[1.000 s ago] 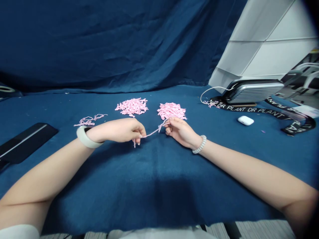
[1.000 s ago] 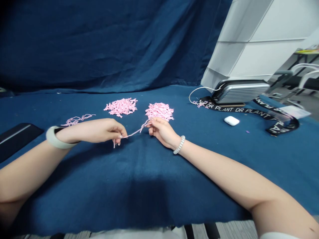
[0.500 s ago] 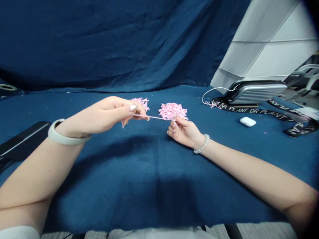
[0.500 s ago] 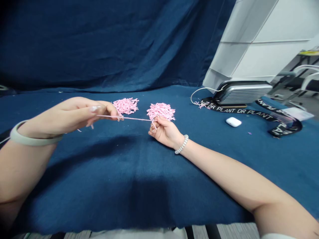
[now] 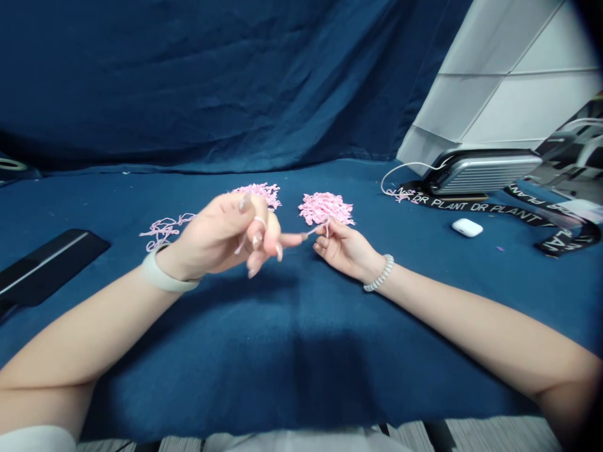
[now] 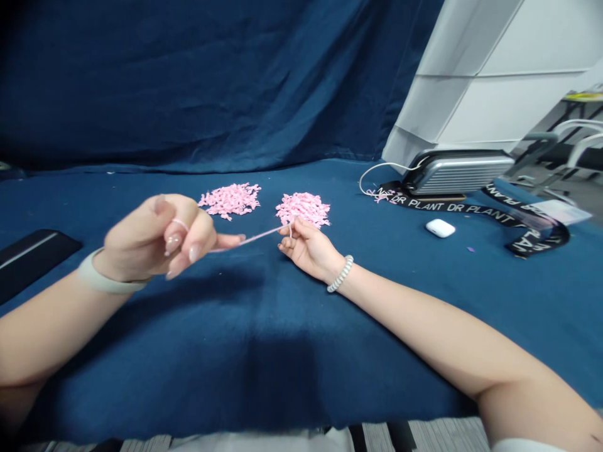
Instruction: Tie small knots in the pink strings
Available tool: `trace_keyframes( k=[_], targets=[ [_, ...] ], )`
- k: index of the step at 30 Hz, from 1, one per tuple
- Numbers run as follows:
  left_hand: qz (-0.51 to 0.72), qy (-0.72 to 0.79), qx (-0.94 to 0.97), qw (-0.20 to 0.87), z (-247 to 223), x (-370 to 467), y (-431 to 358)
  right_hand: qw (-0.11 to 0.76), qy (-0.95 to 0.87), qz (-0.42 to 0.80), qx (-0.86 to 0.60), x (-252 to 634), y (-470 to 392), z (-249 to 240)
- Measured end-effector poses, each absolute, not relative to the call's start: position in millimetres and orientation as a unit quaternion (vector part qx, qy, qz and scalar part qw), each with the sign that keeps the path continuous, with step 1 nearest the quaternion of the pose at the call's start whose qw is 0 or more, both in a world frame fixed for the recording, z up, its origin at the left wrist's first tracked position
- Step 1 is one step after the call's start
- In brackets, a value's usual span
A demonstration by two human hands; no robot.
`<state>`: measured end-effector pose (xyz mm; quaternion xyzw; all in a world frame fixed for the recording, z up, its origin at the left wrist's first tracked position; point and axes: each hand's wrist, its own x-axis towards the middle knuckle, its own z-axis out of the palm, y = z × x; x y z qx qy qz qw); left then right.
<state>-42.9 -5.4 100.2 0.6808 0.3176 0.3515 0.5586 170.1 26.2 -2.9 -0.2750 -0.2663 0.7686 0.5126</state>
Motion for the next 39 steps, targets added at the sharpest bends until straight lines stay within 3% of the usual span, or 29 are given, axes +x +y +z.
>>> trace_keyframes(
  k=[6,10,15,17,21,27,34,39],
  targets=[
    [0.275,0.278,0.632,0.67,69,-25,3,0.525,-0.291,0.747,-0.285,174,32,-6],
    [0.294,0.31,0.705,0.567,57,-21,5,0.466,-0.416,0.744,-0.235,168,18,-3],
    [0.353,0.316,0.808,0.351,61,-22,-7,0.317,-0.529,0.772,-0.152,159,-3,1],
    [0.378,0.31,0.812,0.319,62,-22,-8,0.272,-0.568,0.768,-0.119,158,-6,2],
    [0.418,0.294,0.741,0.436,62,-22,-2,0.244,-0.624,0.723,-0.168,161,-6,1],
    [0.441,0.229,0.523,0.693,66,-24,5,0.287,-0.598,0.728,-0.175,164,2,-1],
    [0.453,0.288,0.426,0.729,55,-25,24,0.328,-0.522,0.767,-0.176,168,8,-1],
    [0.349,0.392,0.494,0.693,45,-23,29,0.423,-0.457,0.76,-0.186,167,13,-3]
  ],
)
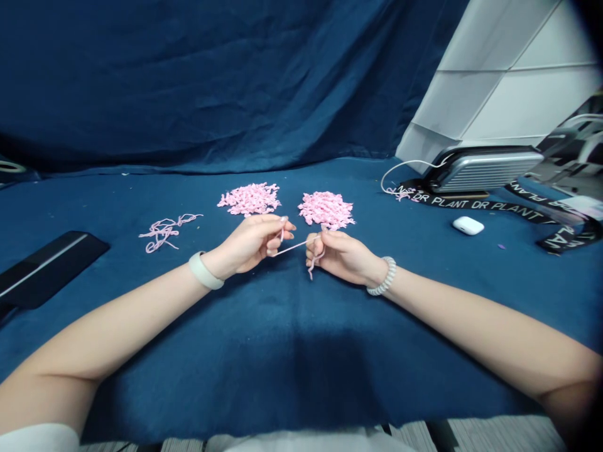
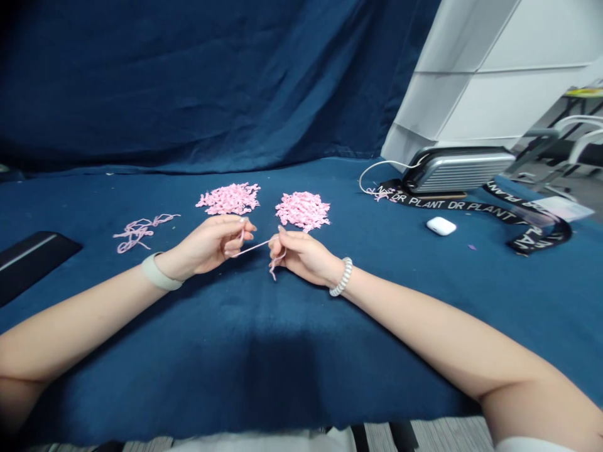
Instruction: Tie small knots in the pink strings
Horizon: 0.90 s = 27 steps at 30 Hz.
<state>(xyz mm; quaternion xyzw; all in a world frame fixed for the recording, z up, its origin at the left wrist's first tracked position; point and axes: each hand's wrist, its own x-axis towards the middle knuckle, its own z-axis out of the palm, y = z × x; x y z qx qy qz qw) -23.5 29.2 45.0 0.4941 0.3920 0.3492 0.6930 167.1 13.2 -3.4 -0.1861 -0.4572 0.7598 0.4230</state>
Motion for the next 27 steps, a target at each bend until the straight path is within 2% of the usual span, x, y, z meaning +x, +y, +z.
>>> trace_keyframes(
  k=[6,11,21,27],
  targets=[
    [0.178,0.441,0.573,0.668,41,-23,28,0.464,-0.379,0.775,-0.198,167,14,0],
    [0.086,0.388,0.617,0.679,34,-28,30,0.391,-0.36,0.829,-0.175,173,12,2],
    [0.036,0.302,0.622,0.722,28,-36,35,0.356,-0.404,0.833,-0.124,174,12,-4],
    [0.023,0.291,0.651,0.701,22,-35,35,0.343,-0.435,0.814,-0.175,172,11,-5]
  ],
)
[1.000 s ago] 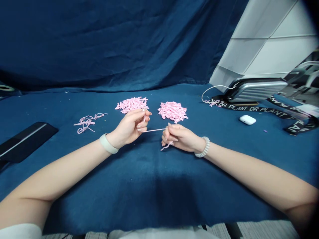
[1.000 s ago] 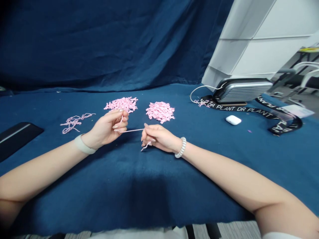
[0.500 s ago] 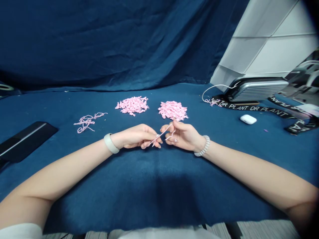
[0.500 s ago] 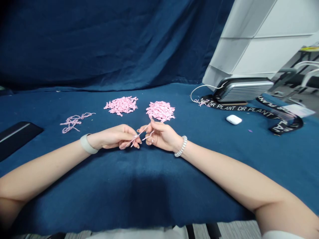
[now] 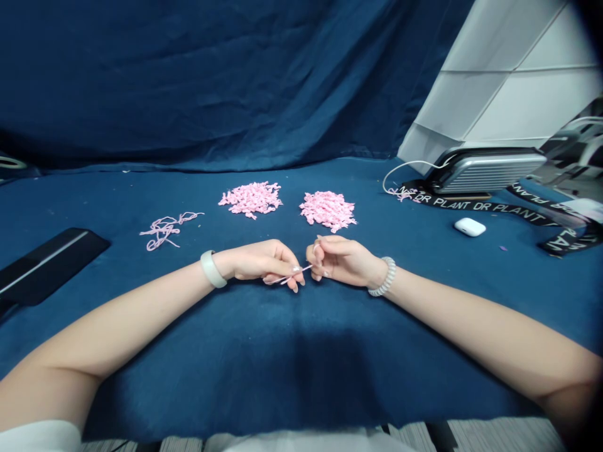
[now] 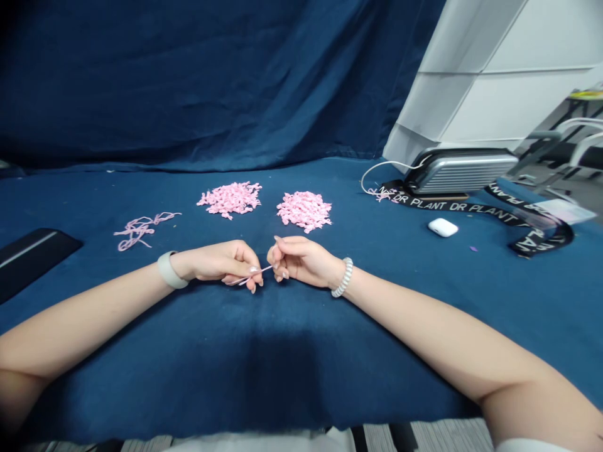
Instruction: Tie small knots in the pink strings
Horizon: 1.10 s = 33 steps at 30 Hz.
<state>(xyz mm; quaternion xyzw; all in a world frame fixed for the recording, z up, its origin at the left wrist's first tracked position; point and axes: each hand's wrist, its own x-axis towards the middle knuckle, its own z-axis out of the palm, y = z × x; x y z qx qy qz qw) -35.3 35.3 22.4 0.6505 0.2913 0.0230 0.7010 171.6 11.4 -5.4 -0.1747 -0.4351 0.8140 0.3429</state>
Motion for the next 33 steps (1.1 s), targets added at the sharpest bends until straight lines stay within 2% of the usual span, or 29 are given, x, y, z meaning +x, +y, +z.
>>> trace_keyframes(
  k=[10,18,27,30,33],
  targets=[
    [-0.12,0.239,0.725,0.635,33,-33,34,0.212,-0.582,0.736,-0.275,164,8,5],
    [-0.141,0.216,0.756,0.602,43,-30,24,0.263,-0.577,0.714,-0.297,160,5,7],
    [-0.129,0.161,0.836,0.508,56,-22,-4,0.223,-0.591,0.729,-0.265,159,3,8],
    [-0.085,0.167,0.852,0.488,53,-19,-8,0.23,-0.594,0.725,-0.261,161,6,4],
    [-0.004,0.237,0.846,0.478,47,-17,-8,0.284,-0.55,0.74,-0.262,165,14,-1]
  ],
)
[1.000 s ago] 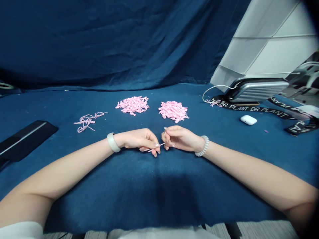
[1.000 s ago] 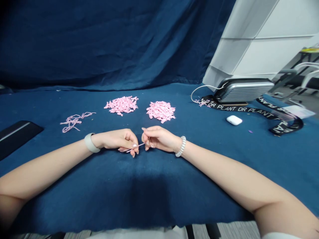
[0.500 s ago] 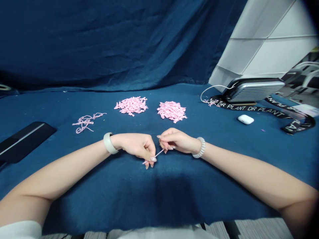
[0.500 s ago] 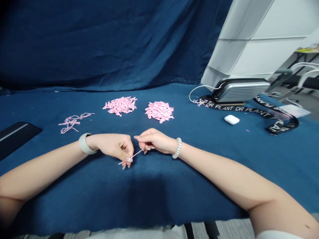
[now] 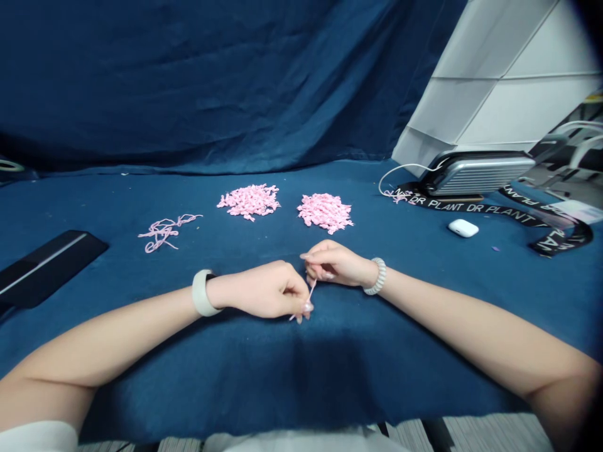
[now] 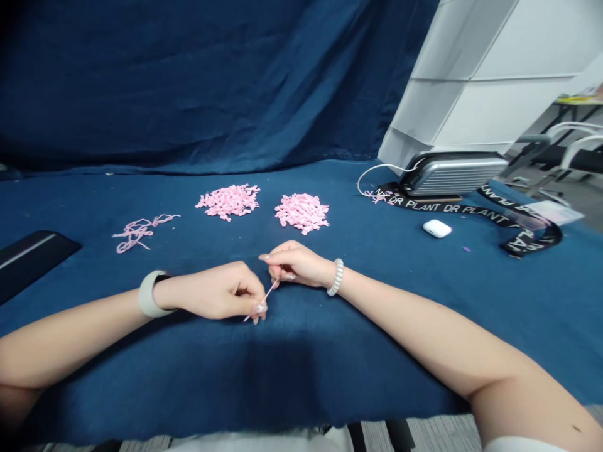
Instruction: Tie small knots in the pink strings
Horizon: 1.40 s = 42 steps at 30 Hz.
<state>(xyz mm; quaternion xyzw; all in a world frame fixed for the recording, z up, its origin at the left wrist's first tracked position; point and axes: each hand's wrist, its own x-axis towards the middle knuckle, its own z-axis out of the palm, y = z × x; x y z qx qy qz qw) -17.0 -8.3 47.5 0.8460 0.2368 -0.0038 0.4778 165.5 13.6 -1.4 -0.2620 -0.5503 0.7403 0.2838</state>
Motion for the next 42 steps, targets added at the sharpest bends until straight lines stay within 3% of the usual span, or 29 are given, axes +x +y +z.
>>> trace_keyframes(
  k=[7,13,18,23,35,42],
  targets=[
    [0.201,0.418,0.723,0.513,32,-17,6,0.35,-0.474,0.76,-0.273,174,25,-7],
    [0.397,0.399,0.567,0.601,27,-18,16,0.368,-0.456,0.757,-0.289,170,23,-7],
    [0.299,0.334,0.535,0.716,25,-17,9,0.368,-0.457,0.751,-0.303,168,23,-7],
    [0.205,0.358,0.544,0.73,12,-11,3,0.37,-0.457,0.739,-0.33,169,22,-6],
    [0.229,0.361,0.552,0.716,8,-6,4,0.37,-0.449,0.744,-0.327,168,21,-4],
    [0.26,0.365,0.504,0.739,3,-5,8,0.426,-0.417,0.744,-0.303,168,23,-4]
  ],
)
